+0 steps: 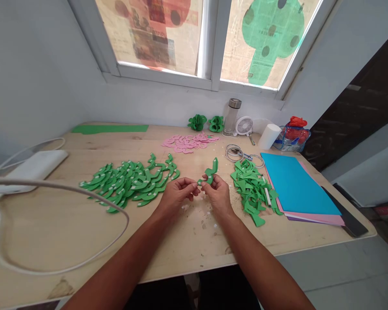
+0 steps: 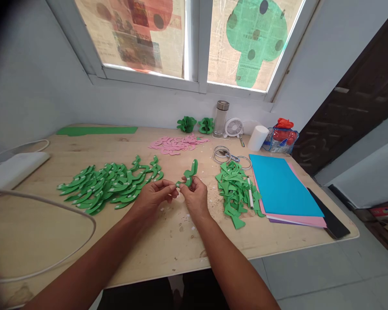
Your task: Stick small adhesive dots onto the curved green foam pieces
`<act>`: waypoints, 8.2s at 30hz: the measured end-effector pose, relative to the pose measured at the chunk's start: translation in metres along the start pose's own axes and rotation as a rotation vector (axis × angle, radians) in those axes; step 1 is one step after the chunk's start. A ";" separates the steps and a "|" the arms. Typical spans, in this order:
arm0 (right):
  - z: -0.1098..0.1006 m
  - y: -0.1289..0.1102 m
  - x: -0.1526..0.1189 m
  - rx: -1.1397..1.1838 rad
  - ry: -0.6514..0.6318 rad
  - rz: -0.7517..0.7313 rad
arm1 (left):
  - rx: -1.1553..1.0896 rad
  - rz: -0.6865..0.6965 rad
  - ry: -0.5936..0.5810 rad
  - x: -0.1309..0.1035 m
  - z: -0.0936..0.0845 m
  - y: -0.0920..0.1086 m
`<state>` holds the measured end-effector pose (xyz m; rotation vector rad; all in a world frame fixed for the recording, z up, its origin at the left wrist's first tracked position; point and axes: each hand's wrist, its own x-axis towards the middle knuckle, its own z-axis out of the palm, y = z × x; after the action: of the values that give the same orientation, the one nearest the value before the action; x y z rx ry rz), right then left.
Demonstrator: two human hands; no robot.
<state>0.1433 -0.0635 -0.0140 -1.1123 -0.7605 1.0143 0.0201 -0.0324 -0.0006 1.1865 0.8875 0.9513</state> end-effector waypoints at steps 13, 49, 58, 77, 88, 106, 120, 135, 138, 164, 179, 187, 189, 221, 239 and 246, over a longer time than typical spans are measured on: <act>0.000 -0.003 0.000 0.029 0.023 -0.015 | 0.038 0.001 0.019 0.000 -0.001 -0.003; -0.003 0.000 -0.013 -0.812 0.002 -0.466 | 0.665 0.447 0.129 -0.010 0.002 -0.003; -0.003 0.001 -0.013 -0.927 -0.011 -0.499 | 0.799 0.529 0.126 -0.010 0.000 -0.005; -0.002 0.000 -0.010 -0.822 0.020 -0.431 | 0.185 0.165 0.153 -0.002 -0.001 -0.004; -0.002 -0.005 -0.012 -0.742 -0.111 -0.418 | -0.226 0.001 0.156 0.001 -0.007 0.004; 0.000 -0.007 -0.005 -0.247 0.030 -0.166 | -0.184 0.020 0.027 -0.001 -0.003 0.005; 0.001 -0.010 -0.005 -0.058 -0.039 -0.026 | -0.167 -0.018 0.090 0.000 -0.005 0.006; -0.002 0.001 -0.008 -0.534 -0.031 -0.242 | -0.058 0.068 0.179 0.000 -0.006 0.003; -0.002 -0.003 -0.012 -0.709 0.024 -0.413 | 0.026 0.139 0.225 -0.001 -0.003 0.001; -0.002 -0.001 -0.012 -0.809 -0.027 -0.392 | 0.010 0.122 0.018 0.001 -0.005 -0.005; -0.001 -0.002 -0.012 -0.802 -0.022 -0.329 | 0.074 0.134 0.044 -0.003 -0.001 0.000; -0.002 0.000 -0.011 -0.729 -0.021 -0.282 | 0.100 0.168 0.075 -0.002 0.000 -0.003; -0.003 0.002 -0.009 -0.676 -0.019 -0.232 | 0.109 0.185 0.078 -0.002 0.000 -0.004; -0.003 0.002 -0.001 -0.262 -0.021 0.004 | 0.011 0.120 0.138 -0.002 -0.001 0.001; -0.003 -0.007 -0.003 -0.242 -0.059 -0.149 | 0.081 0.074 -0.011 -0.005 0.002 0.005; -0.002 -0.004 -0.004 -0.232 -0.146 -0.082 | 0.008 0.056 0.050 -0.001 -0.006 0.004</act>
<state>0.1451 -0.0684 -0.0110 -1.2027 -1.0539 0.9622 0.0134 -0.0308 0.0026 1.2043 0.9023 1.0275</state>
